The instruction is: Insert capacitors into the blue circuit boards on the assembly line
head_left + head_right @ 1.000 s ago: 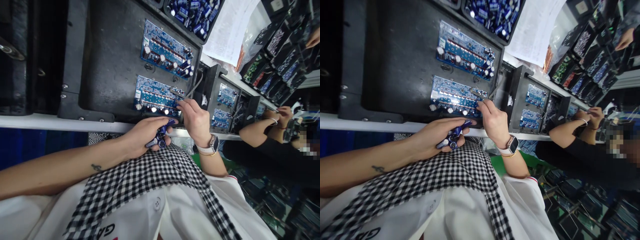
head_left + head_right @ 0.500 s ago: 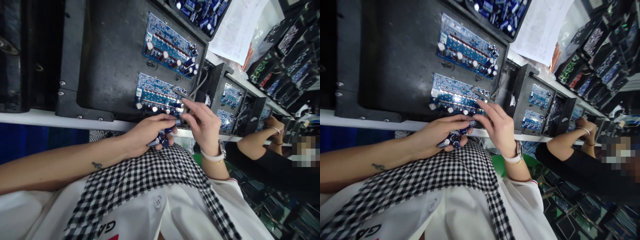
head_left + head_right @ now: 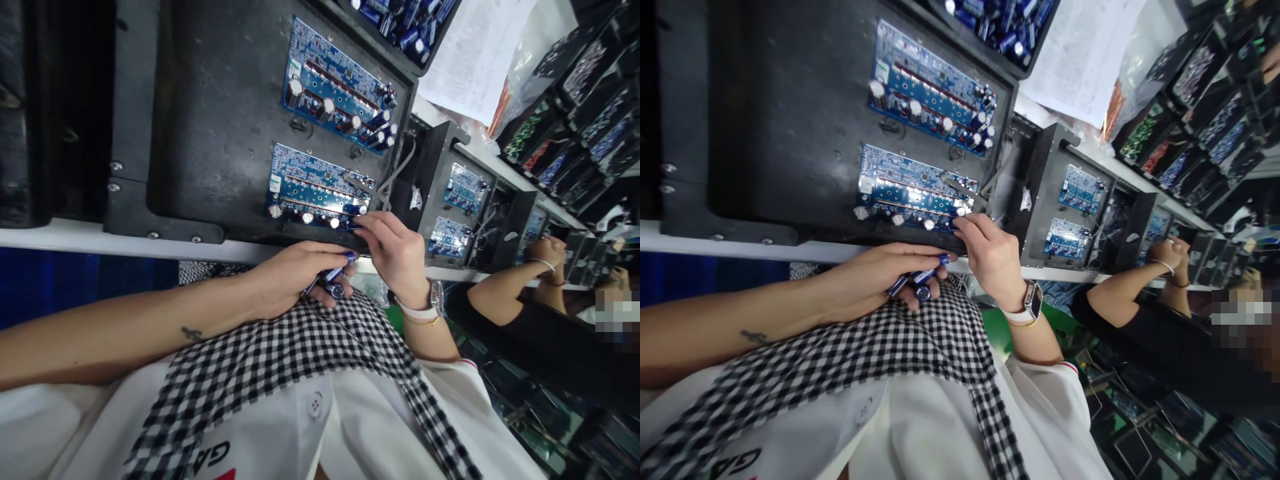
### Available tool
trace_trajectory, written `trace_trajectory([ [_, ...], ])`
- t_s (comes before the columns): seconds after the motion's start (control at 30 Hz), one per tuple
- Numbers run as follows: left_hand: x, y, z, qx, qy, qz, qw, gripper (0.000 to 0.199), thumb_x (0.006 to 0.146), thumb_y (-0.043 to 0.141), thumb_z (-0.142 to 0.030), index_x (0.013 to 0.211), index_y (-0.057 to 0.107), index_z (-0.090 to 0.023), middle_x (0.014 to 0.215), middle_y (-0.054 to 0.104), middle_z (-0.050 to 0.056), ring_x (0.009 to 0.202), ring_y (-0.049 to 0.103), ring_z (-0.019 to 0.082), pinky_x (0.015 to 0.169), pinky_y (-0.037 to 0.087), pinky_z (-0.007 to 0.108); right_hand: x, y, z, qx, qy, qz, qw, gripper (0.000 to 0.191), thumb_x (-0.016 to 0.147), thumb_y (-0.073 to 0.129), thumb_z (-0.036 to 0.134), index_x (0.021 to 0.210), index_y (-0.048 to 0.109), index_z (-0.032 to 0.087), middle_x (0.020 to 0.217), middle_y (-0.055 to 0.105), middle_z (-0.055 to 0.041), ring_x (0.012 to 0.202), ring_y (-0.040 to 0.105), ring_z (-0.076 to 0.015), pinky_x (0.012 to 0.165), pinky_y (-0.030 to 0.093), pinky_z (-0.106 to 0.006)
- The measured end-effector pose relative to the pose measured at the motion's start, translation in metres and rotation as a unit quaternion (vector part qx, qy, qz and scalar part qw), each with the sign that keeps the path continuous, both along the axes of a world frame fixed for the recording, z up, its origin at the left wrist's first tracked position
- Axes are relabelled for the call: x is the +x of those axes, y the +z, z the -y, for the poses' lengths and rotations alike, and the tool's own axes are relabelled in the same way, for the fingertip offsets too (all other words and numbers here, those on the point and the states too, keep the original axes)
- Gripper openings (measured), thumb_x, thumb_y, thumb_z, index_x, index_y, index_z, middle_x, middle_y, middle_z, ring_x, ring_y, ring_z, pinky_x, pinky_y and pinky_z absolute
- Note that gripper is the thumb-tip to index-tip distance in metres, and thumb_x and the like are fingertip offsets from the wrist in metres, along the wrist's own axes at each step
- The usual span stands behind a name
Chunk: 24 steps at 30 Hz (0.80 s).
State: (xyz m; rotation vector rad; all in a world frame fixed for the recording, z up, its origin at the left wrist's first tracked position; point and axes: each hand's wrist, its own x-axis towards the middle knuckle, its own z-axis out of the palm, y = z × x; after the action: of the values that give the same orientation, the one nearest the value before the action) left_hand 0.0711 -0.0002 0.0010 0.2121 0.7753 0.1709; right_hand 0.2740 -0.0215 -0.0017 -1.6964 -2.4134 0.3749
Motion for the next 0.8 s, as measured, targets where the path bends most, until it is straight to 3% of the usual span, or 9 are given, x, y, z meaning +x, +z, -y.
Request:
trace_trajectory([
  [0.13,-0.002,0.003,0.000,0.015,-0.005,0.001,1.000,0.016,0.091,0.056,-0.020,0.102,0.064,-0.013,0.089,0.067,0.008,0.066,0.063,0.014,0.041,0.046,0.017,0.001,-0.003,0.007,0.012,0.063,0.027,0.998,0.035,0.097,0.047,0.015,0.129,0.059,0.020,0.124,0.066,-0.0087,0.107,0.065,-0.0212,0.086,0.057,-0.035],
  [0.27,0.000,0.008,-0.001,0.026,-0.012,0.019,0.999,0.016,0.094,0.052,-0.026,0.100,0.058,-0.013,0.087,0.068,0.008,0.066,0.063,0.014,0.042,0.045,0.016,-0.010,0.020,0.018,0.021,-0.018,-0.057,0.998,0.044,0.092,0.059,0.018,0.136,0.054,0.024,0.118,0.069,-0.0064,0.101,0.066,-0.0187,0.089,0.056,-0.035],
  [0.4,0.006,0.009,-0.001,0.029,-0.022,0.018,0.999,0.022,0.097,0.048,-0.034,0.095,0.056,-0.013,0.080,0.063,0.005,0.058,0.061,0.012,0.036,0.037,0.015,-0.017,0.039,0.024,-0.004,-0.040,-0.101,0.994,0.036,0.089,0.063,0.015,0.123,0.063,0.027,0.110,0.072,-0.0031,0.099,0.068,-0.0174,0.090,0.057,-0.033],
  [0.53,0.008,0.009,0.001,-0.016,-0.044,0.024,0.999,0.015,0.094,0.052,-0.023,0.090,0.060,-0.011,0.090,0.062,0.006,0.071,0.066,0.015,0.047,0.051,0.019,-0.003,0.017,0.014,0.052,-0.096,-0.044,0.993,0.025,0.095,0.052,0.014,0.112,0.067,0.023,0.111,0.071,-0.0042,0.103,0.068,-0.0165,0.092,0.056,-0.031],
  [0.63,0.005,0.006,0.005,-0.025,-0.022,0.023,0.999,0.013,0.089,0.053,-0.009,0.089,0.065,-0.008,0.103,0.064,0.010,0.086,0.068,0.018,0.064,0.060,0.025,0.006,-0.001,0.007,0.048,-0.072,0.005,0.996,0.031,0.096,0.045,0.010,0.115,0.065,0.024,0.117,0.070,-0.0035,0.103,0.069,-0.0161,0.087,0.057,-0.029],
  [0.73,0.001,0.004,0.008,-0.010,-0.012,0.032,0.999,0.013,0.088,0.056,-0.007,0.094,0.067,-0.007,0.102,0.067,0.012,0.089,0.068,0.017,0.069,0.061,0.024,0.006,-0.002,0.004,0.046,-0.049,0.052,0.996,0.033,0.095,0.043,0.009,0.117,0.063,0.024,0.118,0.069,-0.0033,0.102,0.069,-0.0166,0.082,0.057,-0.027],
  [0.8,-0.002,0.003,0.009,0.013,-0.012,0.050,0.999,0.010,0.090,0.060,-0.014,0.093,0.067,-0.008,0.094,0.068,0.011,0.084,0.066,0.014,0.064,0.059,0.019,0.003,0.002,0.003,0.042,-0.042,0.078,0.995,0.030,0.095,0.045,0.011,0.117,0.062,0.022,0.117,0.069,-0.0038,0.100,0.069,-0.0173,0.078,0.056,-0.027],
])
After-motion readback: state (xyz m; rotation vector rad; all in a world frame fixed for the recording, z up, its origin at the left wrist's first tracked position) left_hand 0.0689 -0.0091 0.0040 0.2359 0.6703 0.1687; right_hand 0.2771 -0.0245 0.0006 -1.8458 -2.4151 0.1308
